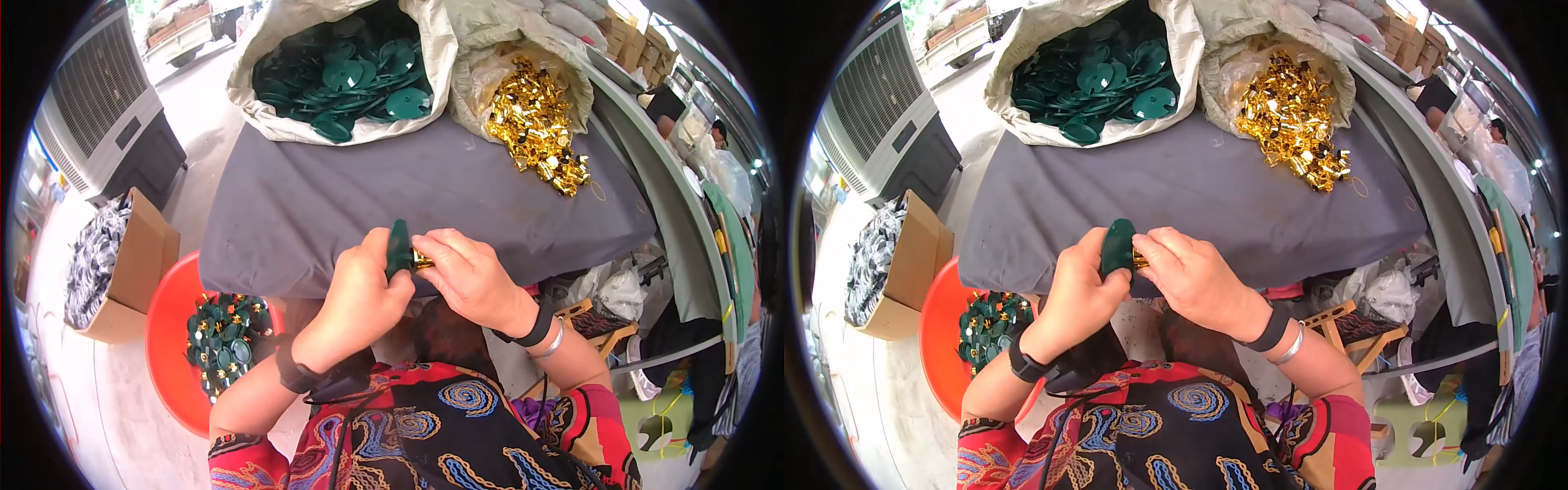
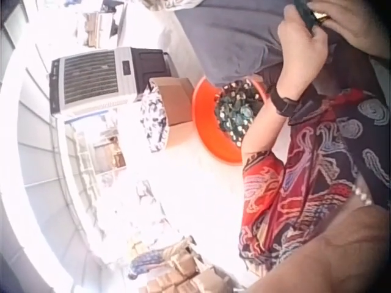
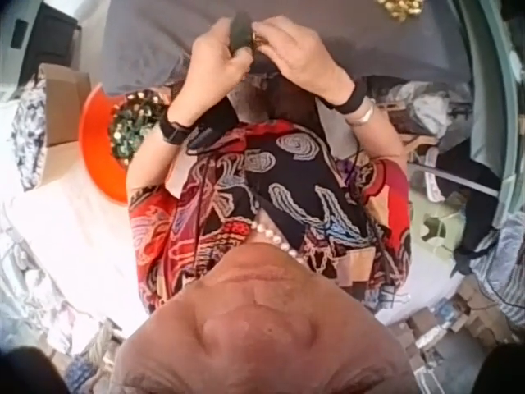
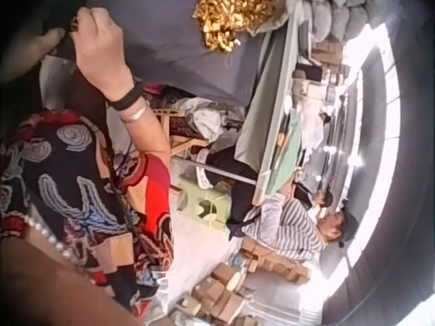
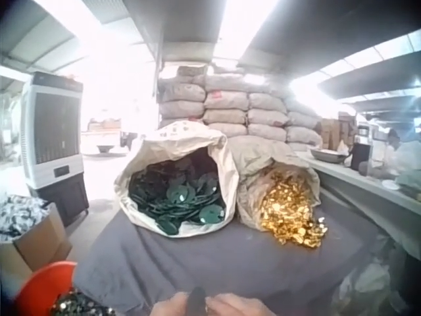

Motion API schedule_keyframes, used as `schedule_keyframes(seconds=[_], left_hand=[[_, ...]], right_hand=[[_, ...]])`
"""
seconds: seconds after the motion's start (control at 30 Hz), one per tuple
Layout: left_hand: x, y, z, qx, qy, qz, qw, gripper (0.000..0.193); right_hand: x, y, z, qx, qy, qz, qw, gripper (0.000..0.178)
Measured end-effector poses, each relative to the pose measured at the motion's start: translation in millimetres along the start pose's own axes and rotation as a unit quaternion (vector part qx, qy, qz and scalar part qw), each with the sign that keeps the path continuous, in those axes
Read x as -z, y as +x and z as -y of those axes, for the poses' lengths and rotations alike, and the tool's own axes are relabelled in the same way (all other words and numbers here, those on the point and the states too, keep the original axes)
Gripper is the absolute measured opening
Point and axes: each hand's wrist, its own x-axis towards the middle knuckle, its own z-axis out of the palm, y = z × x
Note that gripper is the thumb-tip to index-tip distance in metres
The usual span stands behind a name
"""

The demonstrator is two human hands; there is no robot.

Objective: Manual assembly of small gold-colored components onto green plastic circular bases.

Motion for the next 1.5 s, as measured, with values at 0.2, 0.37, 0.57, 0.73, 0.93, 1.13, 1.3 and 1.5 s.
schedule_keyframes(seconds=[0.2,0.37,0.57,0.73,0.93,1.13,1.3,1.5], left_hand=[[-12.0,-11.1,-5.2,-0.125,0.126,-0.029,0.984,0.019],[-3.7,-16.8,-6.3,-0.206,0.170,-0.033,0.963,0.032],[58.7,-23.7,5.5,-0.050,0.142,-0.038,0.988,0.033],[205.4,-61.3,8.7,0.189,0.020,-0.071,0.979,0.038],[217.1,-11.1,29.7,0.071,0.402,-0.169,0.897,0.038],[154.2,123.1,49.8,-0.120,0.396,-0.099,0.905,0.031],[121.5,199.2,71.1,-0.097,0.494,-0.076,0.861,0.031],[105.3,208.8,76.3,-0.071,0.605,0.098,0.787,0.036]], right_hand=[[3.4,-1.5,3.2,-0.001,-0.058,0.051,0.997,0.039],[4.4,7.1,3.6,-0.250,0.349,0.074,0.900,0.018],[4.9,22.0,-4.6,-0.253,0.406,0.148,0.865,0.050],[71.7,17.8,-97.1,-0.148,-0.154,0.095,0.972,0.038],[109.3,8.5,-170.6,-0.303,-0.320,0.240,0.865,0.033],[89.7,4.2,-197.7,-0.263,-0.307,0.239,0.883,0.023],[85.9,12.8,-186.5,-0.278,-0.224,0.201,0.912,0.024],[81.8,8.0,-169.8,-0.276,-0.123,0.178,0.936,0.028]])
